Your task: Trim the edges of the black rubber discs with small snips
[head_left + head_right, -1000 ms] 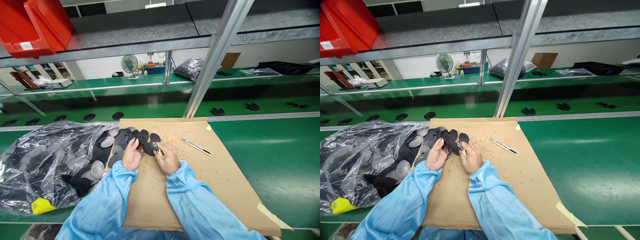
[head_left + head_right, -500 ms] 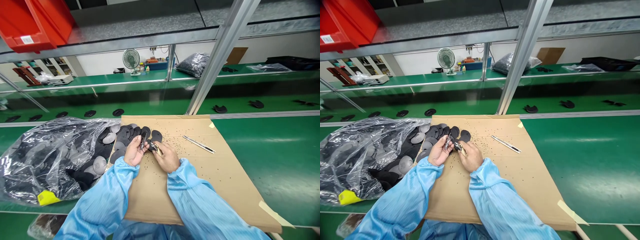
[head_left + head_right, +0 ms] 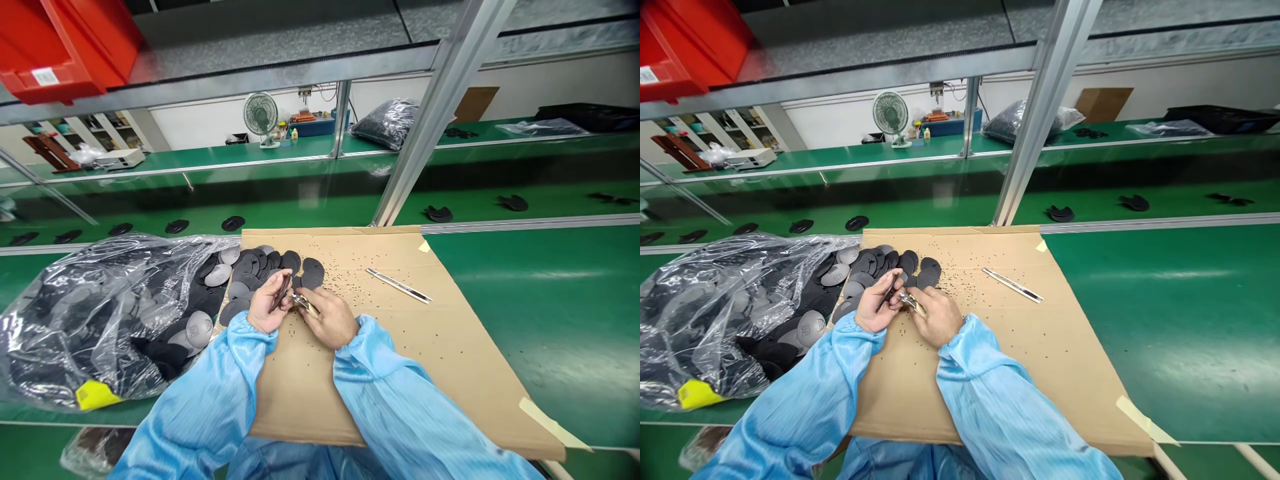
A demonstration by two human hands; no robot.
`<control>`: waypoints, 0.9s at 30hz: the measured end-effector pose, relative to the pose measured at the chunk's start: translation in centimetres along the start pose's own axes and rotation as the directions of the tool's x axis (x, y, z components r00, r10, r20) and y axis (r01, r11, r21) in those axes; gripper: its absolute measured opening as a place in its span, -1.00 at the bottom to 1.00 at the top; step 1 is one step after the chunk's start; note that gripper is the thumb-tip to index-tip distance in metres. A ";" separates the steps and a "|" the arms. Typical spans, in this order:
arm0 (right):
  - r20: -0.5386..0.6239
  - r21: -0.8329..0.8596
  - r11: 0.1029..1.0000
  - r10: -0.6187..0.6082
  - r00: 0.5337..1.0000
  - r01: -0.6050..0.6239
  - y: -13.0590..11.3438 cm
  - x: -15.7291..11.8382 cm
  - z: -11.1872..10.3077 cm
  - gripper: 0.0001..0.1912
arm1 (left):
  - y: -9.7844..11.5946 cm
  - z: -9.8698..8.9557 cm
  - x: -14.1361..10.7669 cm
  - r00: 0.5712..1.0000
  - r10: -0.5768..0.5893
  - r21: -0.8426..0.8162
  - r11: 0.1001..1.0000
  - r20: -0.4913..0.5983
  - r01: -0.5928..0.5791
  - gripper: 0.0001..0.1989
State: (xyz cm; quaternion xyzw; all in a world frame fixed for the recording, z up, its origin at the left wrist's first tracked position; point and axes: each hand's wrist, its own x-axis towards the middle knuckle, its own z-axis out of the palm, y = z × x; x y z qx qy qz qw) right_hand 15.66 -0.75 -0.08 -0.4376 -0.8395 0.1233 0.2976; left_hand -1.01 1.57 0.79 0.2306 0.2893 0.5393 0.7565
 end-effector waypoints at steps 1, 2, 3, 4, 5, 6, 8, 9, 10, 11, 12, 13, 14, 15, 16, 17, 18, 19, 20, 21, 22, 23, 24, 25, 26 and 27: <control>0.010 -0.014 1.000 0.002 1.000 -0.002 -0.1 0.0 0.0 -0.66 | 0.0 0.0 0.0 1.000 -0.003 0.011 1.000 -0.004 0.003 -0.77; 0.017 -0.024 1.000 0.002 1.000 -0.001 -0.2 0.0 -0.1 -0.67 | -0.1 0.0 0.0 1.000 -0.007 0.024 1.000 -0.009 0.007 -0.77; 0.024 -0.031 1.000 0.000 1.000 0.001 -0.3 0.0 -0.1 -0.67 | -0.1 0.0 0.0 1.000 -0.010 0.039 0.999 -0.013 0.011 -0.77; 0.031 -0.037 0.999 -0.002 1.000 0.004 -0.3 0.1 -0.2 -0.67 | -0.1 0.0 0.0 1.000 -0.013 0.053 0.998 -0.017 0.013 -0.77; 0.039 -0.043 0.999 -0.004 0.999 0.005 -0.4 0.1 -0.2 -0.67 | -0.2 0.0 0.0 1.000 -0.014 0.067 0.998 -0.019 0.015 -0.77; 0.049 -0.051 0.999 -0.003 0.999 0.006 -0.4 0.1 -0.2 -0.66 | -0.2 0.1 0.0 1.000 -0.015 0.079 0.997 -0.021 0.016 -0.76; 0.071 -0.076 0.997 0.003 0.997 0.002 -0.5 0.1 -0.3 -0.66 | -0.3 0.1 0.0 1.000 -0.015 0.094 0.995 -0.026 0.017 -0.75; 0.083 -0.092 0.996 0.007 0.997 0.001 -0.5 0.1 -0.4 -0.65 | -0.3 0.1 0.0 0.999 -0.013 0.098 0.995 -0.030 0.016 -0.74; 0.098 -0.109 0.994 0.009 0.995 0.002 -0.5 0.1 -0.4 -0.64 | -0.3 0.1 0.0 0.999 -0.009 0.100 0.995 -0.036 0.012 -0.74; 0.112 -0.129 0.992 0.012 0.994 0.003 -0.5 0.2 -0.5 -0.63 | -0.4 0.1 0.0 0.999 -0.002 0.101 0.995 -0.042 0.006 -0.73; 0.127 -0.151 0.989 0.014 0.992 0.005 -0.5 0.2 -0.6 -0.62 | -0.4 0.1 0.0 0.999 0.006 0.102 0.995 -0.050 0.000 -0.73; 0.140 -0.174 0.985 0.018 0.990 0.007 -0.6 0.2 -0.8 -0.60 | -0.4 0.1 0.0 0.998 0.014 0.103 0.995 -0.059 -0.008 -0.73; 0.152 -0.195 0.981 0.021 0.988 0.009 -0.7 0.3 -0.9 -0.58 | -0.4 0.2 0.0 0.997 0.023 0.103 0.995 -0.068 -0.016 -0.73; 0.160 -0.216 0.976 0.025 0.987 0.011 -0.8 0.3 -1.1 -0.58 | -0.5 0.2 0.0 0.997 0.029 0.103 0.994 -0.077 -0.021 -0.73; 0.165 -0.235 0.972 0.030 0.986 0.010 -0.9 0.4 -1.3 -0.58 | -0.5 0.2 -0.1 0.996 0.031 0.102 0.995 -0.084 -0.022 -0.73; 0.168 -0.251 0.968 0.036 0.985 0.008 -1.1 0.4 -1.5 -0.59 | -0.5 0.3 -0.1 0.996 0.030 0.099 0.995 -0.090 -0.021 -0.73; 0.171 -0.265 0.964 0.042 0.984 0.005 -1.2 0.5 -1.6 -0.59 | -0.5 0.3 -0.1 0.995 0.027 0.094 0.995 -0.094 -0.019 -0.74; 0.174 -0.277 0.961 0.049 0.983 0.001 -1.4 0.6 -1.8 -0.60 | -0.5 0.3 0.0 0.995 0.024 0.088 0.996 -0.097 -0.015 -0.74; 0.178 -0.288 0.958 0.055 0.982 -0.001 -1.5 0.6 -1.9 -0.61 | -0.5 0.3 0.0 0.995 0.020 0.082 0.997 -0.102 -0.011 -0.74; 0.184 -0.297 0.955 0.062 0.981 -0.004 -1.6 0.7 -2.0 -0.61 | -0.5 0.3 0.0 0.994 0.018 0.078 0.997 -0.107 -0.010 -0.75; 0.192 -0.306 0.952 0.069 0.979 -0.008 -1.7 0.7 -2.1 -0.61 | -0.6 0.3 0.0 0.993 0.019 0.076 0.997 -0.113 -0.010 -0.76; 0.200 -0.314 0.949 0.080 0.976 -0.013 -1.8 0.8 -2.1 -0.61 | -0.6 0.3 0.1 0.993 0.018 0.075 0.997 -0.120 -0.009 -0.77; 0.208 -0.322 0.946 0.094 0.974 -0.022 -1.8 0.8 -2.1 -0.60 | -0.6 0.3 0.1 0.992 0.016 0.076 0.997 -0.126 -0.007 -0.78; 0.212 -0.330 0.944 0.108 0.971 -0.033 -1.8 0.8 -2.0 -0.60 | -0.6 0.3 0.1 0.991 0.016 0.076 0.997 -0.132 -0.006 -0.78; 0.214 -0.330 0.943 0.119 0.970 -0.042 -1.8 0.7 -1.9 -0.60 | -0.7 0.4 0.1 0.991 0.017 0.076 0.997 -0.136 -0.006 -0.78; 0.211 -0.320 0.946 0.123 0.970 -0.051 -1.6 0.6 -1.7 -0.59 | -0.7 0.4 0.1 0.990 0.019 0.074 0.997 -0.140 -0.009 -0.78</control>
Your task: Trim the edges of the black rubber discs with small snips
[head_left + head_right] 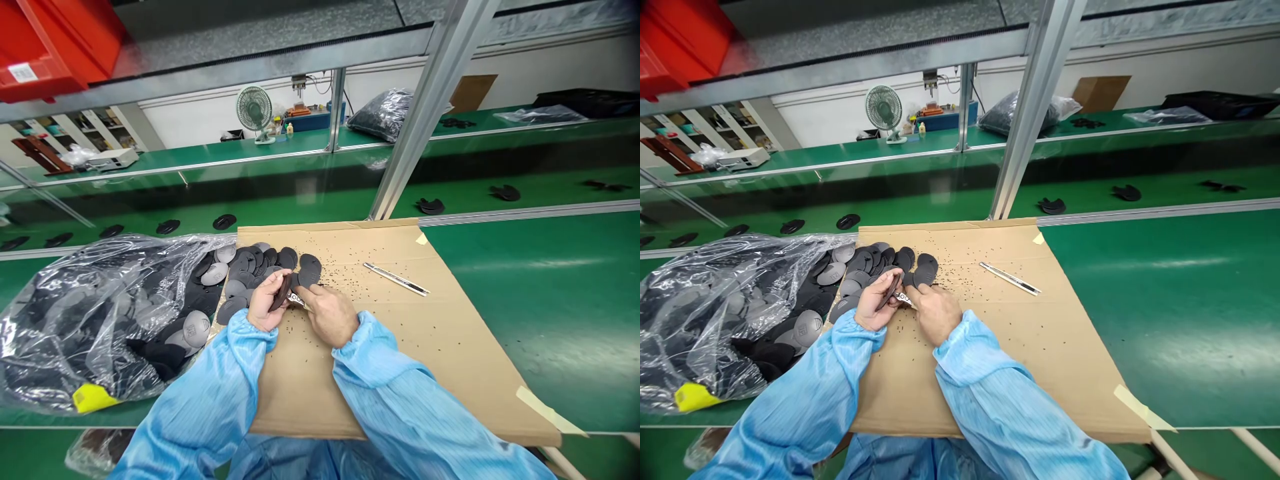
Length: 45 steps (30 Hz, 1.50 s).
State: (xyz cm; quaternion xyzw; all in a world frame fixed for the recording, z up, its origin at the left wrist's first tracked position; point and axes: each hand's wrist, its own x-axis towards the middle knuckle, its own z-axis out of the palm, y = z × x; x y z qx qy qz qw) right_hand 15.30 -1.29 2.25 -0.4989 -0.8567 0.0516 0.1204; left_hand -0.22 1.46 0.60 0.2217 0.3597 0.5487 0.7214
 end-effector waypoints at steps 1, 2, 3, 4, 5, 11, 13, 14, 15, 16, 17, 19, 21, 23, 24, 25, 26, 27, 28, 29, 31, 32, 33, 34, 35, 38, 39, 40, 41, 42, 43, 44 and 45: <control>-0.010 0.028 1.000 0.003 1.000 -0.002 0.1 0.0 0.3 -0.58 | 0.0 0.1 0.0 1.000 0.006 -0.006 1.000 -0.002 -0.006 -0.77; -0.033 0.074 0.997 0.009 0.999 -0.006 0.3 0.0 0.7 -0.58 | 0.0 0.1 0.0 1.000 0.019 -0.017 1.000 -0.003 -0.019 -0.76; -0.071 0.132 0.991 0.023 0.997 -0.013 0.6 0.0 1.1 -0.59 | 0.0 0.2 -0.1 0.999 0.037 -0.032 0.999 -0.004 -0.037 -0.75; -0.125 0.195 0.980 0.053 0.991 -0.028 0.9 0.1 1.5 -0.61 | 0.1 0.3 -0.1 0.998 0.057 -0.050 0.997 -0.007 -0.058 -0.74; -0.189 0.252 0.966 0.103 0.977 -0.053 1.4 0.2 1.9 -0.64 | 0.2 0.3 -0.1 0.997 0.079 -0.067 0.995 -0.016 -0.080 -0.72; -0.371 0.323 0.928 0.307 0.876 -0.188 3.8 1.4 2.9 -0.72 | 0.4 0.2 0.3 0.983 0.166 -0.094 0.980 -0.082 -0.173 -0.65; -0.331 0.295 0.934 0.296 0.896 -0.200 3.9 1.9 3.0 -0.71 | 0.3 0.2 0.4 0.978 0.188 -0.098 0.976 -0.085 -0.196 -0.68; -0.307 0.280 0.937 0.294 0.905 -0.209 3.8 2.2 3.1 -0.69 | 0.2 0.2 0.4 0.976 0.200 -0.095 0.973 -0.089 -0.208 -0.69; -0.282 0.264 0.938 0.296 0.912 -0.223 3.6 2.5 3.2 -0.68 | 0.1 0.2 0.4 0.973 0.212 -0.090 0.971 -0.092 -0.220 -0.69; -0.259 0.249 0.939 0.302 0.918 -0.238 3.4 2.7 3.2 -0.67 | 0.1 0.3 0.4 0.970 0.224 -0.083 0.969 -0.091 -0.231 -0.69; -0.238 0.235 0.939 0.306 0.922 -0.251 3.2 2.9 3.2 -0.66 | 0.0 0.3 0.4 0.969 0.232 -0.074 0.968 -0.089 -0.239 -0.69; -0.206 0.223 0.937 0.314 0.927 -0.268 3.0 3.3 3.1 -0.66 | 0.0 0.4 0.3 0.966 0.240 -0.050 0.968 -0.099 -0.246 -0.67; -0.183 0.241 0.931 0.320 0.930 -0.273 2.9 3.5 3.0 -0.68 | -0.1 0.4 0.3 0.962 0.242 -0.028 0.969 -0.128 -0.247 -0.64; -0.160 0.270 0.922 0.328 0.931 -0.278 2.9 3.5 2.7 -0.70 | -0.2 0.4 0.3 0.959 0.238 -0.014 0.970 -0.151 -0.243 -0.63; -0.149 0.277 0.915 0.342 0.928 -0.293 2.9 3.5 2.6 -0.70 | -0.3 0.4 0.4 0.959 0.235 -0.012 0.971 -0.159 -0.240 -0.63; -0.140 0.273 0.907 0.367 0.920 -0.320 2.8 3.5 2.5 -0.69 | -0.3 0.4 0.4 0.958 0.234 -0.012 0.971 -0.166 -0.239 -0.64; -0.134 0.257 0.898 0.399 0.907 -0.357 2.8 3.5 2.5 -0.67 | -0.4 0.4 0.4 0.957 0.234 -0.011 0.971 -0.172 -0.240 -0.64; -0.128 0.233 0.887 0.434 0.892 -0.398 2.7 3.6 2.4 -0.65 | -0.4 0.5 0.4 0.955 0.238 -0.009 0.970 -0.176 -0.243 -0.65; -0.124 0.208 0.876 0.465 0.876 -0.436 2.5 3.6 2.4 -0.63 | -0.4 0.5 0.4 0.954 0.243 -0.005 0.969 -0.178 -0.248 -0.65; -0.121 0.187 0.866 0.489 0.864 -0.464 2.4 3.7 2.4 -0.61 | -0.4 0.5 0.4 0.951 0.250 0.000 0.967 -0.180 -0.254 -0.65; -0.108 0.169 0.852 0.515 0.850 -0.495 2.1 3.9 2.4 -0.57 | -0.4 0.6 0.4 0.948 0.265 0.009 0.964 -0.175 -0.267 -0.65; -0.100 0.170 0.845 0.526 0.844 -0.507 2.0 4.1 2.5 -0.56 | -0.4 0.6 0.4 0.948 0.271 0.010 0.962 -0.170 -0.273 -0.65; -0.095 0.175 0.838 0.538 0.838 -0.518 1.9 4.3 2.5 -0.55 | -0.4 0.6 0.4 0.948 0.275 0.009 0.961 -0.162 -0.277 -0.66; -0.093 0.183 0.830 0.547 0.832 -0.526 1.9 4.6 2.6 -0.54 | -0.4 0.6 0.4 0.949 0.276 0.007 0.960 -0.152 -0.278 -0.65; -0.094 0.194 0.823 0.557 0.825 -0.534 2.0 4.9 2.6 -0.53 | -0.5 0.6 0.4 0.950 0.277 0.006 0.960 -0.143 -0.279 -0.65; -0.090 0.238 0.807 0.573 0.815 -0.541 2.3 5.6 2.6 -0.52 | -0.6 0.5 0.5 0.952 0.273 0.023 0.962 -0.135 -0.273 -0.66; -0.077 0.252 0.801 0.576 0.814 -0.544 2.4 5.8 2.6 -0.55 | -0.6 0.5 0.5 0.953 0.270 0.030 0.963 -0.137 -0.268 -0.66; -0.060 0.262 0.795 0.580 0.813 -0.547 2.6 5.9 2.5 -0.60 | -0.6 0.5 0.5 0.954 0.265 0.032 0.964 -0.141 -0.264 -0.66; -0.041 0.272 0.787 0.585 0.810 -0.554 2.7 5.9 2.4 -0.66 | -0.6 0.4 0.5 0.954 0.260 0.029 0.966 -0.146 -0.259 -0.66; -0.025 0.280 0.777 0.592 0.805 -0.563 2.8 5.8 2.3 -0.73 | -0.6 0.4 0.5 0.955 0.256 0.024 0.967 -0.150 -0.255 -0.65; -0.010 0.288 0.767 0.601 0.799 -0.573 2.9 5.8 2.3 -0.79 | -0.6 0.4 0.5 0.955 0.254 0.018 0.967 -0.155 -0.254 -0.65; 0.001 0.294 0.759 0.608 0.794 -0.581 2.9 5.6 2.2 -0.83 | -0.6 0.4 0.5 0.954 0.253 0.015 0.967 -0.159 -0.254 -0.64; -0.001 0.299 0.754 0.613 0.790 -0.585 2.9 5.5 2.2 -0.85 | -0.6 0.4 0.5 0.953 0.255 0.016 0.966 -0.162 -0.256 -0.64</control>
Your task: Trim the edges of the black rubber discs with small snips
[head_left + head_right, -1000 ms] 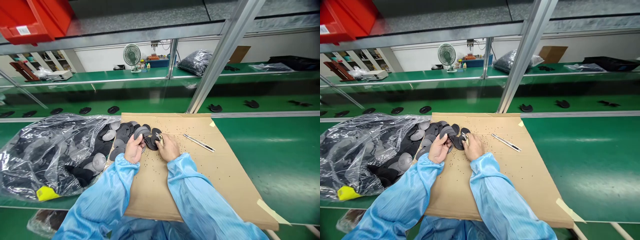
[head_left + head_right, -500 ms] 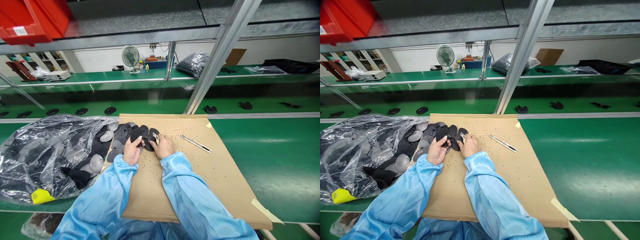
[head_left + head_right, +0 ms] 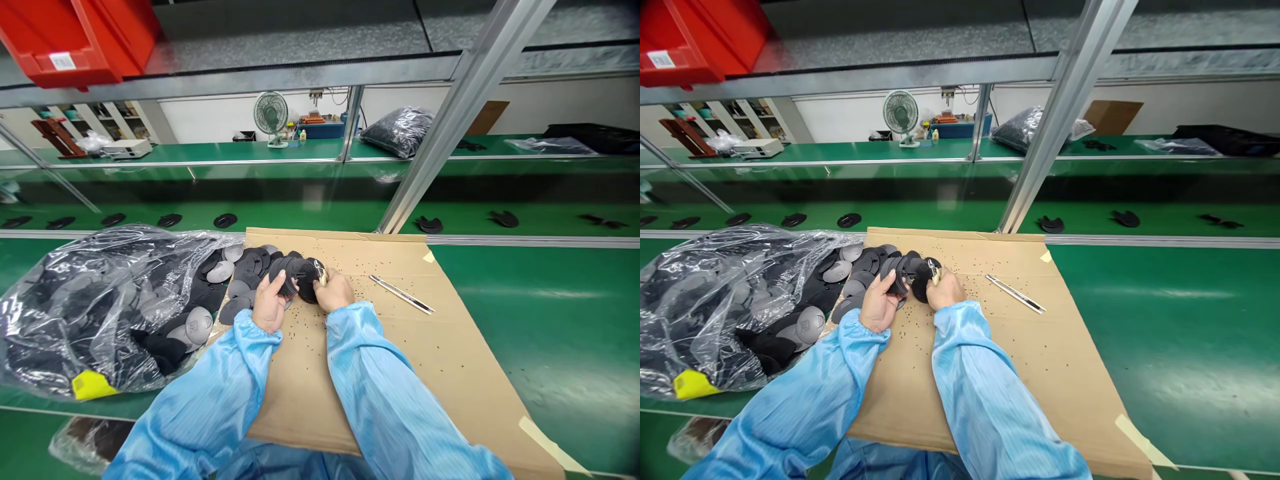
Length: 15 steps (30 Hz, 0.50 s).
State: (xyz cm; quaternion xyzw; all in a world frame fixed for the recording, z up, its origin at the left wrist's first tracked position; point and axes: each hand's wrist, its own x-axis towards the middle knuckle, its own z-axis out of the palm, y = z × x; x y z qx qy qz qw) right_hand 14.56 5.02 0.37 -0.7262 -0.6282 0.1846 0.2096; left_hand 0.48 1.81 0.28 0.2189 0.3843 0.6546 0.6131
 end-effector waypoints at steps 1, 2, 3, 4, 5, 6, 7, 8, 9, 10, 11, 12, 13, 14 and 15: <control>-0.018 0.002 1.000 -0.007 1.000 0.007 0.0 -0.1 0.0 -0.85 | 0.0 0.0 0.0 1.000 0.005 0.005 1.000 -0.002 -0.004 -0.64; -0.050 0.000 1.000 -0.030 0.998 0.030 0.0 -0.2 0.1 -0.84 | 0.0 0.0 0.0 1.000 0.011 0.013 1.000 -0.005 -0.011 -0.63; -0.093 -0.008 0.998 -0.066 0.993 0.065 -0.1 -0.3 0.3 -0.82 | 0.0 0.0 0.0 1.000 0.019 0.020 1.000 -0.008 -0.018 -0.63; -0.140 -0.018 0.994 -0.108 0.984 0.107 -0.1 -0.4 0.4 -0.79 | 0.0 0.0 -0.1 1.000 0.028 0.025 0.999 -0.012 -0.028 -0.63; -0.181 -0.028 0.988 -0.154 0.971 0.151 -0.2 -0.5 0.6 -0.76 | 0.0 0.0 -0.1 0.999 0.039 0.029 0.999 -0.016 -0.038 -0.62; -0.208 -0.036 0.980 -0.200 0.957 0.197 -0.3 -0.5 0.8 -0.73 | 0.0 0.0 -0.1 0.999 0.048 0.029 0.998 -0.019 -0.047 -0.62; -0.213 -0.040 0.970 -0.244 0.946 0.241 -0.4 -0.4 1.0 -0.69 | 0.1 0.0 -0.1 0.998 0.056 0.027 0.998 -0.021 -0.055 -0.62; -0.200 -0.042 0.960 -0.278 0.939 0.276 -0.5 -0.3 1.2 -0.65 | 0.1 0.0 -0.1 0.998 0.060 0.023 0.998 -0.023 -0.060 -0.61; -0.173 -0.044 0.951 -0.309 0.935 0.306 -0.6 -0.2 1.3 -0.63 | 0.1 0.0 -0.1 0.998 0.061 0.019 0.998 -0.023 -0.061 -0.61; -0.133 -0.046 0.942 -0.336 0.932 0.333 -0.6 -0.1 1.4 -0.62 | 0.1 0.0 -0.1 0.998 0.060 0.016 0.998 -0.024 -0.059 -0.61; -0.091 -0.048 0.934 -0.356 0.930 0.353 -0.6 0.0 1.5 -0.63 | 0.1 0.0 -0.1 0.998 0.055 0.014 0.998 -0.023 -0.055 -0.61; -0.058 -0.045 0.929 -0.369 0.928 0.367 -0.6 0.1 1.5 -0.65 | 0.1 -0.1 -0.1 0.998 0.051 0.013 0.999 -0.023 -0.050 -0.60; -0.042 -0.036 0.928 -0.372 0.927 0.371 -0.6 0.2 1.6 -0.66 | 0.0 -0.1 -0.1 0.999 0.047 0.014 0.999 -0.022 -0.047 -0.60; -0.044 -0.022 0.930 -0.367 0.929 0.367 -0.6 0.3 1.6 -0.65 | 0.0 -0.1 -0.1 0.999 0.047 0.016 0.999 -0.023 -0.046 -0.59; -0.056 -0.001 0.936 -0.352 0.934 0.353 -0.6 0.3 1.6 -0.63 | 0.0 -0.1 0.0 0.999 0.048 0.019 0.999 -0.024 -0.047 -0.59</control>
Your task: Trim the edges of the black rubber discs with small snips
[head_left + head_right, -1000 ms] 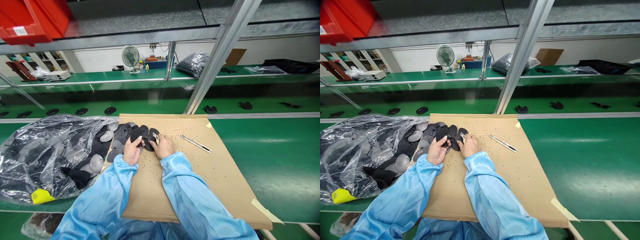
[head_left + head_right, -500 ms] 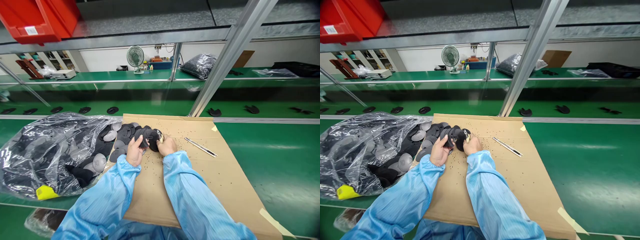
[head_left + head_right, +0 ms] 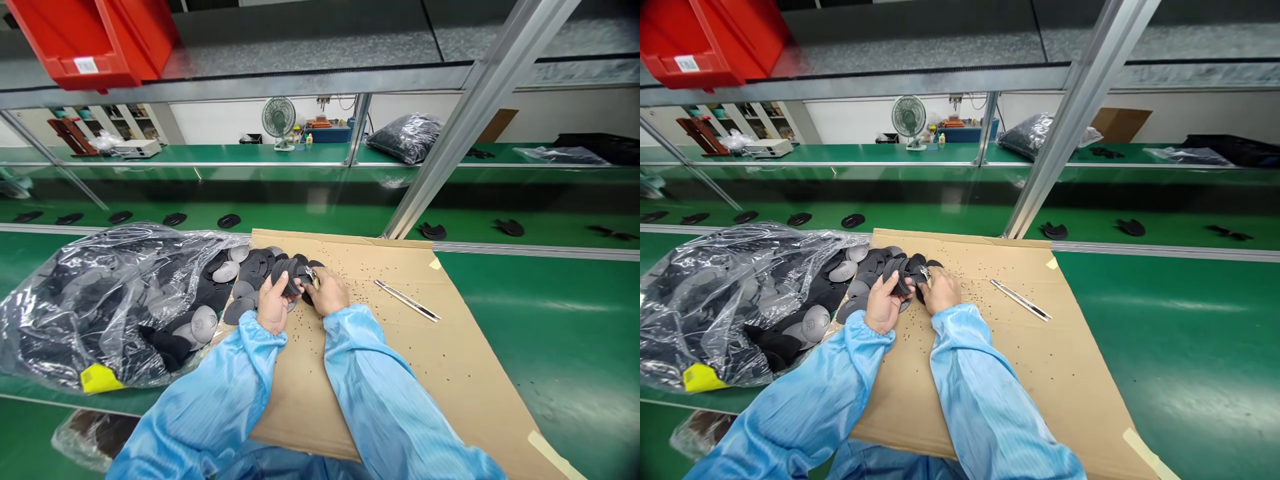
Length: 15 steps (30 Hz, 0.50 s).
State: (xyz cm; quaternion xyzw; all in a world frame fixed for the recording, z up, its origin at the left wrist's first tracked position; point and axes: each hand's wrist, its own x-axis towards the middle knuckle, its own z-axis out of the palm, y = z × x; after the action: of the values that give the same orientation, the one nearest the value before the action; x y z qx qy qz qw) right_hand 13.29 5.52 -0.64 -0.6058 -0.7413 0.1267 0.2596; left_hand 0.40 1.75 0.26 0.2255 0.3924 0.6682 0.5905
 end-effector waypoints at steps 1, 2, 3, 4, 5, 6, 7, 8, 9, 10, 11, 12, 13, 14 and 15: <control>-0.020 0.026 0.999 0.027 0.999 -0.027 0.0 0.0 0.0 -0.60 | 0.0 0.0 0.0 1.000 0.000 0.003 1.000 0.001 0.000 -0.58; -0.039 0.060 0.997 0.059 0.997 -0.057 0.1 -0.1 -0.1 -0.58 | 0.0 0.0 0.0 1.000 0.001 0.006 1.000 0.002 -0.001 -0.58; -0.059 0.105 0.990 0.097 0.994 -0.090 0.1 -0.1 -0.1 -0.58 | 0.0 0.0 0.0 1.000 0.002 0.010 1.000 0.003 -0.002 -0.58; -0.083 0.164 0.979 0.137 0.987 -0.122 0.2 -0.2 -0.2 -0.59 | 0.0 0.0 0.0 1.000 0.003 0.012 1.000 0.006 -0.003 -0.58; -0.115 0.240 0.960 0.179 0.977 -0.147 0.3 -0.3 -0.4 -0.62 | 0.0 0.0 0.0 1.000 0.004 0.014 1.000 0.008 -0.004 -0.58; -0.148 0.331 0.929 0.224 0.963 -0.165 0.4 -0.3 -0.5 -0.66 | 0.1 0.0 0.0 1.000 0.007 0.016 1.000 0.008 -0.007 -0.58; -0.177 0.437 0.883 0.272 0.946 -0.172 0.5 -0.4 -0.6 -0.70 | 0.1 0.0 0.0 1.000 0.012 0.017 1.000 0.007 -0.012 -0.59; -0.191 0.553 0.816 0.320 0.928 -0.167 0.7 -0.5 -0.8 -0.74 | 0.1 0.0 0.0 1.000 0.017 0.019 1.000 0.007 -0.017 -0.59; -0.188 0.666 0.730 0.360 0.914 -0.151 0.8 -0.5 -0.9 -0.76 | 0.1 0.0 0.0 1.000 0.022 0.023 0.999 0.009 -0.022 -0.59; -0.167 0.765 0.631 0.391 0.905 -0.132 0.8 -0.6 -1.0 -0.75 | 0.1 0.1 -0.1 1.000 0.027 0.028 0.999 0.013 -0.027 -0.59; -0.135 0.841 0.529 0.414 0.900 -0.117 0.8 -0.7 -1.2 -0.74 | 0.1 0.1 -0.1 0.999 0.032 0.035 0.999 0.018 -0.032 -0.60; -0.099 0.893 0.437 0.424 0.900 -0.107 0.7 -0.8 -1.3 -0.72 | 0.0 0.1 -0.2 0.999 0.037 0.045 0.998 0.025 -0.038 -0.60; -0.068 0.925 0.365 0.425 0.903 -0.102 0.6 -1.0 -1.4 -0.70 | 0.0 0.2 -0.2 0.998 0.044 0.056 0.997 0.037 -0.046 -0.60; -0.041 0.943 0.316 0.418 0.908 -0.102 0.3 -1.1 -1.5 -0.68 | 0.0 0.2 -0.3 0.997 0.051 0.069 0.996 0.051 -0.054 -0.60; -0.024 0.952 0.288 0.404 0.915 -0.103 0.1 -1.3 -1.5 -0.68 | -0.1 0.3 -0.4 0.996 0.058 0.081 0.995 0.069 -0.064 -0.60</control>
State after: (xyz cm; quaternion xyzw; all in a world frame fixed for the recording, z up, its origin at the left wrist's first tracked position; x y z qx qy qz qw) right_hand 14.34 4.05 0.26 -0.4656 -0.3834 0.4885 0.6306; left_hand 0.75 1.42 0.40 0.2839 0.3931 0.6610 0.5727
